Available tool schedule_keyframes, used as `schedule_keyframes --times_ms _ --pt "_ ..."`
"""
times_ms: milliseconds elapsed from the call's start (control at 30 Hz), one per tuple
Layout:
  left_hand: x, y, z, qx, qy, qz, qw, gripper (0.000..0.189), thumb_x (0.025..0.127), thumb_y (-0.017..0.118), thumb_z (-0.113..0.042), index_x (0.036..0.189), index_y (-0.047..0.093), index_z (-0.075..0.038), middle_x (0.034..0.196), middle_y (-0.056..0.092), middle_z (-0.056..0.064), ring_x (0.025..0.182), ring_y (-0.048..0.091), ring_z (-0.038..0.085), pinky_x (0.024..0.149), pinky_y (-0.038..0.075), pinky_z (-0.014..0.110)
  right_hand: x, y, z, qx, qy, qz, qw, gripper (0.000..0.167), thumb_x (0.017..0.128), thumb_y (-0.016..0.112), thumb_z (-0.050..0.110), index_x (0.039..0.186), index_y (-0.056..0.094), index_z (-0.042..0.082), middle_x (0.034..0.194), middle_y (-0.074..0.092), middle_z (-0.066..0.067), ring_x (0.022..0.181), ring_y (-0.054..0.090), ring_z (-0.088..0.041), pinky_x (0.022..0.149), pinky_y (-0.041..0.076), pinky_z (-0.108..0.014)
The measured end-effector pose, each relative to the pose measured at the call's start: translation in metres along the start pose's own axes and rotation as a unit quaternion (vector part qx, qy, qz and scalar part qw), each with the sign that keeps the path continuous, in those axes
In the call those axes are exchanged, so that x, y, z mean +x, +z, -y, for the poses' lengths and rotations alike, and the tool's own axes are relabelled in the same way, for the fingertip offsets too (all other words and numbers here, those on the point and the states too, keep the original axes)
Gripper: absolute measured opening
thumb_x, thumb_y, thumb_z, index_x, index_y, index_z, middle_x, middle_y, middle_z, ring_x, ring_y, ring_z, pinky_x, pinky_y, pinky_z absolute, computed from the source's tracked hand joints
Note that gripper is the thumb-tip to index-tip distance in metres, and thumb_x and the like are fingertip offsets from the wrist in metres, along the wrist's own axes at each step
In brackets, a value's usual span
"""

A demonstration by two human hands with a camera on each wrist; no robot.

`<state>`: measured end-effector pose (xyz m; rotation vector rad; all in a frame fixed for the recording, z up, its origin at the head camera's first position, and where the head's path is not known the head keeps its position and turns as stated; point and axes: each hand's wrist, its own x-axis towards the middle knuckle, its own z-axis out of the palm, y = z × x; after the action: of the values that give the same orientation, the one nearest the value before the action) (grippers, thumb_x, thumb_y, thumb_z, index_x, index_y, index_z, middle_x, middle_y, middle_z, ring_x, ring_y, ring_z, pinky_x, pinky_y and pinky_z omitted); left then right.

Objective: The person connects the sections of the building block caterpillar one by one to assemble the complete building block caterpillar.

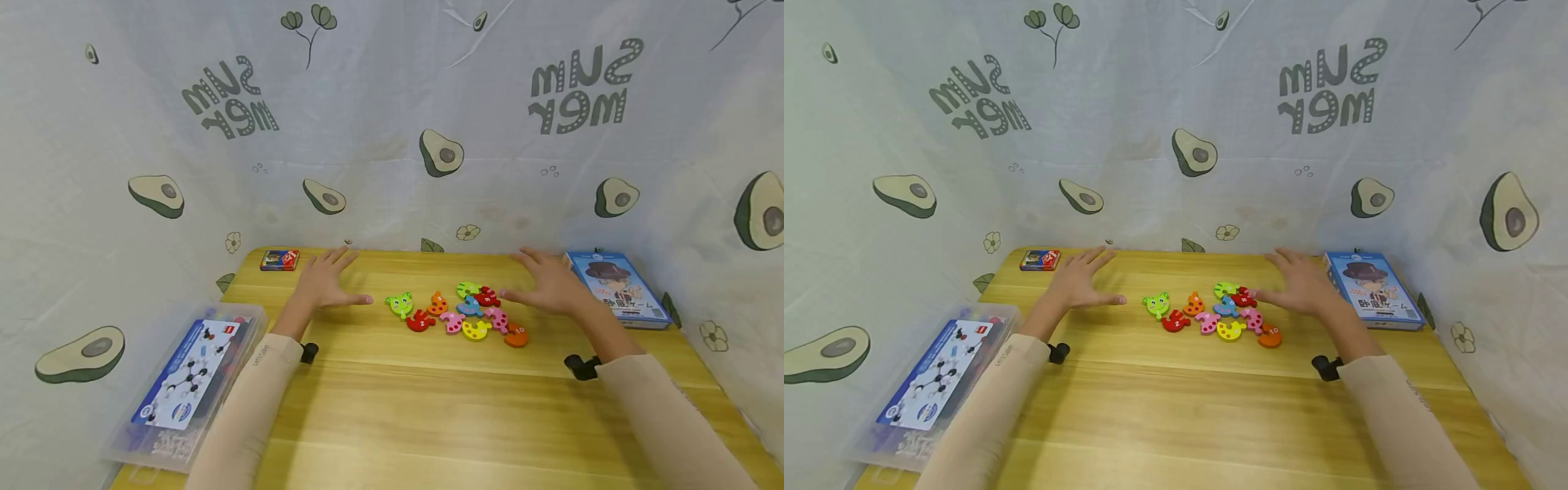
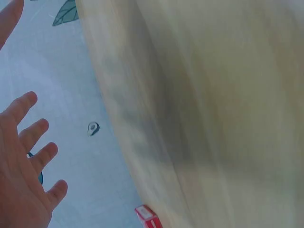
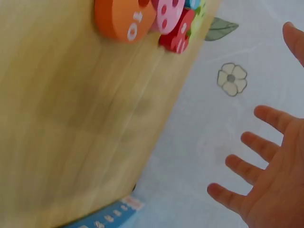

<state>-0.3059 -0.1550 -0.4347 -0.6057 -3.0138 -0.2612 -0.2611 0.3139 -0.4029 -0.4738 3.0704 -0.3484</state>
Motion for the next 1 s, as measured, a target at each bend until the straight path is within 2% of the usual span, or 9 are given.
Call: schedule_keyframes --times_ms 100,267,400,533,600,800,1000 --pt "-0.003 0.006 -0.007 -0.022 0.015 -0.012 0.9996 0.112 0.072 0.065 -0.085 0.163 0.033 -0.029 0.170 0.029 0.006 0.155 0.030 0.035 0.123 0.024 0.064 -0.002 0.008 0.008 0.020 -0.010 -0.011 0.9997 0.091 0.092 0.066 0.060 0.159 0.036 0.007 0.163 0.031 -0.028 0.145 0.033 -0.056 0.111 0.029 -0.078" --pt "-0.008 0.020 -0.019 -0.050 0.032 -0.023 0.9980 0.105 0.075 0.066 -0.080 0.161 0.037 -0.028 0.168 0.034 0.007 0.154 0.033 0.035 0.123 0.025 0.062 -0.004 0.023 0.028 0.043 0.001 -0.007 0.9991 0.086 0.093 0.067 0.059 0.155 0.042 0.005 0.158 0.039 -0.028 0.142 0.037 -0.054 0.112 0.033 -0.075" --pt "-0.010 0.033 -0.031 -0.083 0.040 -0.019 0.9956 0.090 0.085 0.062 -0.075 0.159 0.042 -0.027 0.166 0.038 0.008 0.153 0.035 0.035 0.122 0.029 0.063 -0.006 0.038 0.047 0.074 -0.001 -0.007 0.9972 0.080 0.094 0.068 0.054 0.152 0.046 0.003 0.154 0.045 -0.028 0.140 0.042 -0.052 0.111 0.037 -0.073" --pt "-0.010 0.044 -0.044 -0.128 0.040 -0.009 0.9909 0.067 0.101 0.050 -0.063 0.158 0.044 -0.029 0.165 0.039 0.007 0.152 0.036 0.034 0.121 0.031 0.063 -0.006 0.055 0.066 0.119 -0.022 -0.019 0.9925 0.070 0.096 0.070 0.044 0.147 0.052 -0.001 0.147 0.053 -0.027 0.132 0.052 -0.048 0.107 0.045 -0.066" --pt "-0.010 0.047 -0.050 -0.146 0.042 -0.003 0.9884 0.059 0.105 0.047 -0.057 0.157 0.045 -0.030 0.165 0.039 0.007 0.152 0.036 0.034 0.121 0.032 0.061 -0.004 0.063 0.076 0.144 -0.029 -0.026 0.9888 0.066 0.098 0.070 0.040 0.145 0.054 -0.003 0.144 0.056 -0.025 0.130 0.056 -0.046 0.106 0.048 -0.063" --pt "-0.009 0.053 -0.067 -0.182 0.065 0.023 0.9809 0.050 0.107 0.054 -0.041 0.155 0.048 -0.029 0.165 0.038 0.008 0.153 0.034 0.033 0.122 0.033 0.057 0.000 0.084 0.106 0.186 -0.020 -0.041 0.9815 0.057 0.095 0.074 0.033 0.138 0.061 -0.002 0.139 0.062 -0.021 0.123 0.061 -0.040 0.105 0.051 -0.058" --pt "-0.009 0.060 -0.077 -0.188 0.068 0.054 0.9783 0.044 0.110 0.049 -0.035 0.153 0.053 -0.027 0.166 0.038 0.005 0.153 0.035 0.031 0.123 0.033 0.054 0.004 0.098 0.127 0.197 -0.031 -0.027 0.9796 0.043 0.095 0.075 0.026 0.131 0.067 0.003 0.122 0.071 -0.011 0.103 0.065 -0.025 0.092 0.057 -0.045"
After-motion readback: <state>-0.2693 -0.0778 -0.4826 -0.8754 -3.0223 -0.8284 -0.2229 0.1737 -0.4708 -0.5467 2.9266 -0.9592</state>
